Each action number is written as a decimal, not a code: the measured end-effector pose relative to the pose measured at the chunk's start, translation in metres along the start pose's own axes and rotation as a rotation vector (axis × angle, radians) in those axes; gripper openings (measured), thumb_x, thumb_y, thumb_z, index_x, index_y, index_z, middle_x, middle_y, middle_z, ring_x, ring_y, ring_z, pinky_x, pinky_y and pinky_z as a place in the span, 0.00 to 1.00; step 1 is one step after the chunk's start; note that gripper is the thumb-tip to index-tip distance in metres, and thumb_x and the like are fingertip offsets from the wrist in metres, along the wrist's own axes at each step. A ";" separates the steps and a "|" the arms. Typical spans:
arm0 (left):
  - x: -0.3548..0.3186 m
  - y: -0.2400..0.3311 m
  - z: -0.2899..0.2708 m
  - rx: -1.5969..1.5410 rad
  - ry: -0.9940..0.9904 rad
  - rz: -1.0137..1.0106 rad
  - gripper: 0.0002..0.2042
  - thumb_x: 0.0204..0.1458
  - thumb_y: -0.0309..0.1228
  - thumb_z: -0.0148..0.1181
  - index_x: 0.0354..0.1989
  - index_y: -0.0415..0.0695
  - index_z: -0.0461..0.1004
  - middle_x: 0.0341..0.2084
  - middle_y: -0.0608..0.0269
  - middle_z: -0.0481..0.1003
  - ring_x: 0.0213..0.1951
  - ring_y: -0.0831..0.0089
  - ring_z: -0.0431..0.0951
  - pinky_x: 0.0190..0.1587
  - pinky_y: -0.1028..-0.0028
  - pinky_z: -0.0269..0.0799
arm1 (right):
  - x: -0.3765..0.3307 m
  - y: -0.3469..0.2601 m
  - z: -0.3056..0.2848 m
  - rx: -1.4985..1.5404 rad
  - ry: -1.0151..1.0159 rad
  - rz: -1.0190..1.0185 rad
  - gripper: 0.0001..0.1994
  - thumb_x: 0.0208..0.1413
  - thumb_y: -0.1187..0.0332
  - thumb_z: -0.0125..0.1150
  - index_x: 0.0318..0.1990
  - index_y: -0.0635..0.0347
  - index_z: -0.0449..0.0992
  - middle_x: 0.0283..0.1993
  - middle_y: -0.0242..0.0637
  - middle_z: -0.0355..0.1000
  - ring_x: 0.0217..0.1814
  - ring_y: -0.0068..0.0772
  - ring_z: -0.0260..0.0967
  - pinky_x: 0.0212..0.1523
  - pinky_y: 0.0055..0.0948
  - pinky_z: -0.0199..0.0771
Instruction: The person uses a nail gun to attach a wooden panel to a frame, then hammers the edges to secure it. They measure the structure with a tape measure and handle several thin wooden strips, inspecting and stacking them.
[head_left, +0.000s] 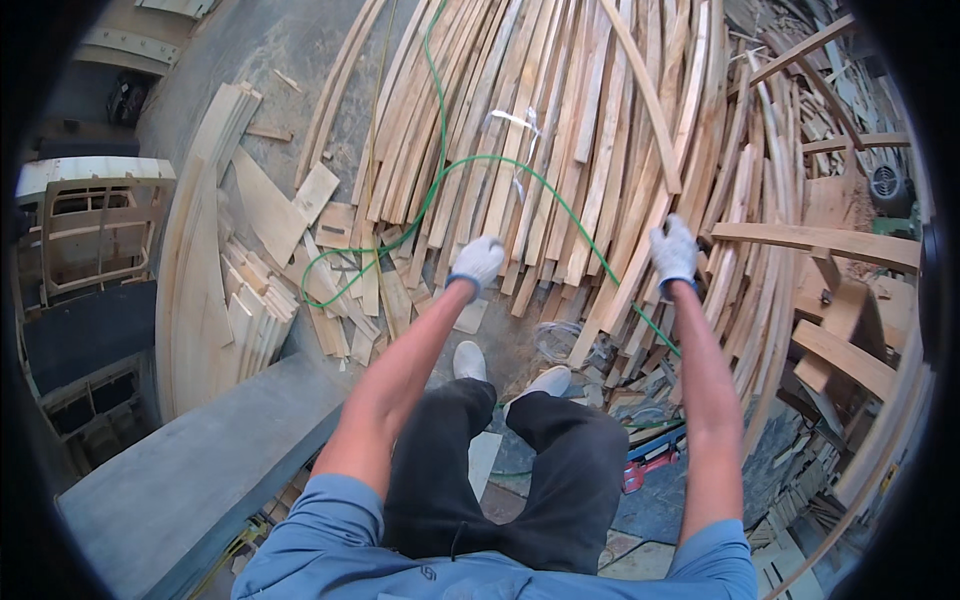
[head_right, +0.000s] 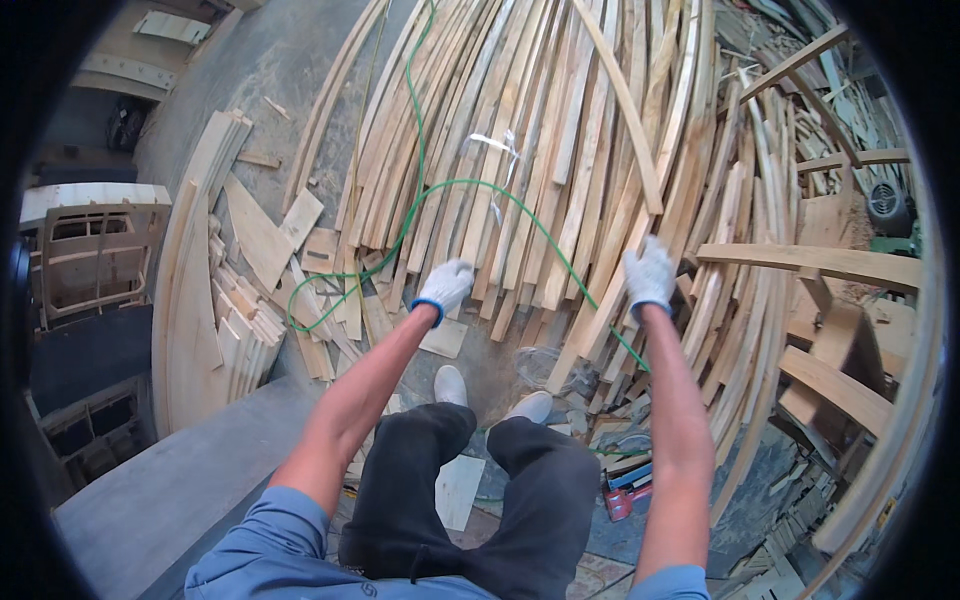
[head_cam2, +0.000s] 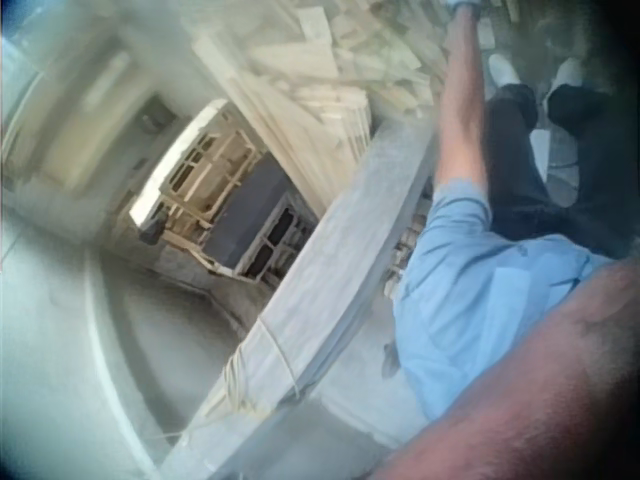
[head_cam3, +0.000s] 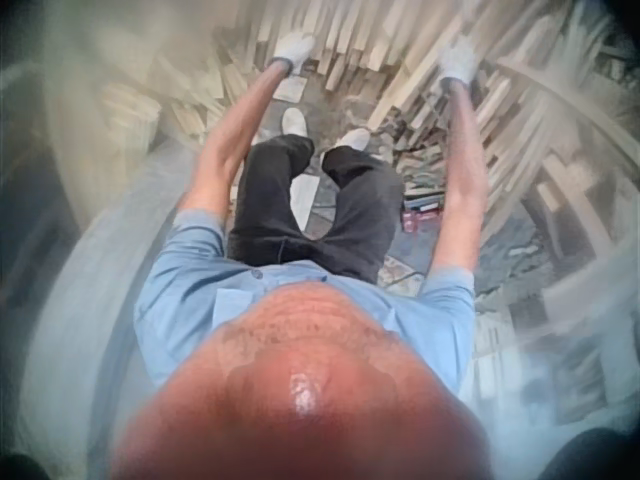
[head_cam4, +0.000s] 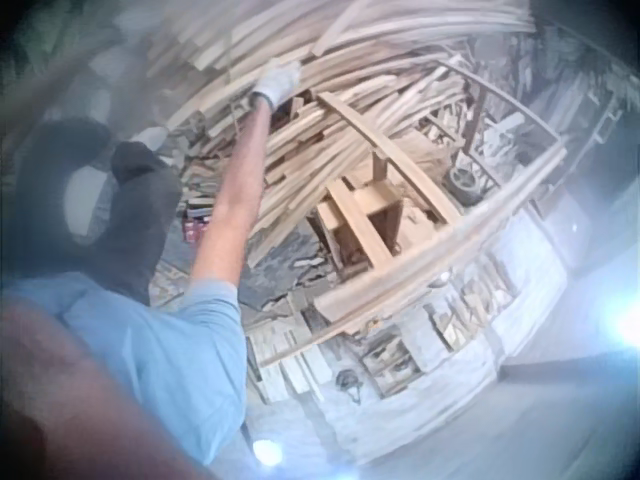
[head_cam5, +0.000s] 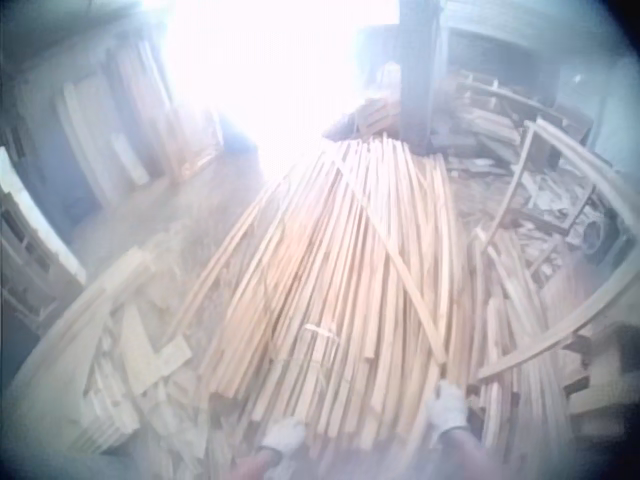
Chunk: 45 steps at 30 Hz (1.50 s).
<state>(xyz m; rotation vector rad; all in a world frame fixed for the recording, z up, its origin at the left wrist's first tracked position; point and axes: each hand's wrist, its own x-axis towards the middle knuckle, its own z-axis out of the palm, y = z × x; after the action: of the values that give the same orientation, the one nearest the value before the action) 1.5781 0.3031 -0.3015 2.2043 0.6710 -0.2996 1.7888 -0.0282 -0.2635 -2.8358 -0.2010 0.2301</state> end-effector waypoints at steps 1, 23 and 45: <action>0.011 -0.002 0.001 0.057 -0.016 -0.047 0.18 0.56 0.39 0.49 0.46 0.44 0.80 0.44 0.42 0.79 0.48 0.44 0.79 0.53 0.54 0.74 | 0.009 -0.010 -0.006 -0.082 0.011 -0.002 0.22 0.55 0.54 0.60 0.51 0.59 0.75 0.52 0.55 0.75 0.55 0.59 0.72 0.57 0.51 0.72; 0.169 -0.137 -0.028 0.482 0.218 -0.251 0.20 0.56 0.39 0.55 0.56 0.45 0.71 0.51 0.43 0.76 0.53 0.45 0.77 0.54 0.50 0.74 | 0.121 0.029 0.050 -0.258 0.206 -0.032 0.26 0.55 0.47 0.65 0.47 0.62 0.73 0.42 0.55 0.78 0.50 0.57 0.75 0.48 0.52 0.78; -0.162 -0.336 -0.101 0.466 0.229 -0.471 0.15 0.59 0.40 0.53 0.46 0.44 0.77 0.41 0.39 0.79 0.45 0.40 0.78 0.47 0.48 0.72 | -0.032 -0.175 0.040 0.210 -0.671 -0.746 0.31 0.62 0.41 0.53 0.48 0.65 0.79 0.42 0.56 0.78 0.47 0.53 0.78 0.51 0.46 0.76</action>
<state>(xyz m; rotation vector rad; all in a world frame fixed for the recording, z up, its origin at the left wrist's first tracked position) 1.2559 0.5022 -0.3793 2.5169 1.3673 -0.4851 1.7306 0.1437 -0.2453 -2.1790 -1.2385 0.9378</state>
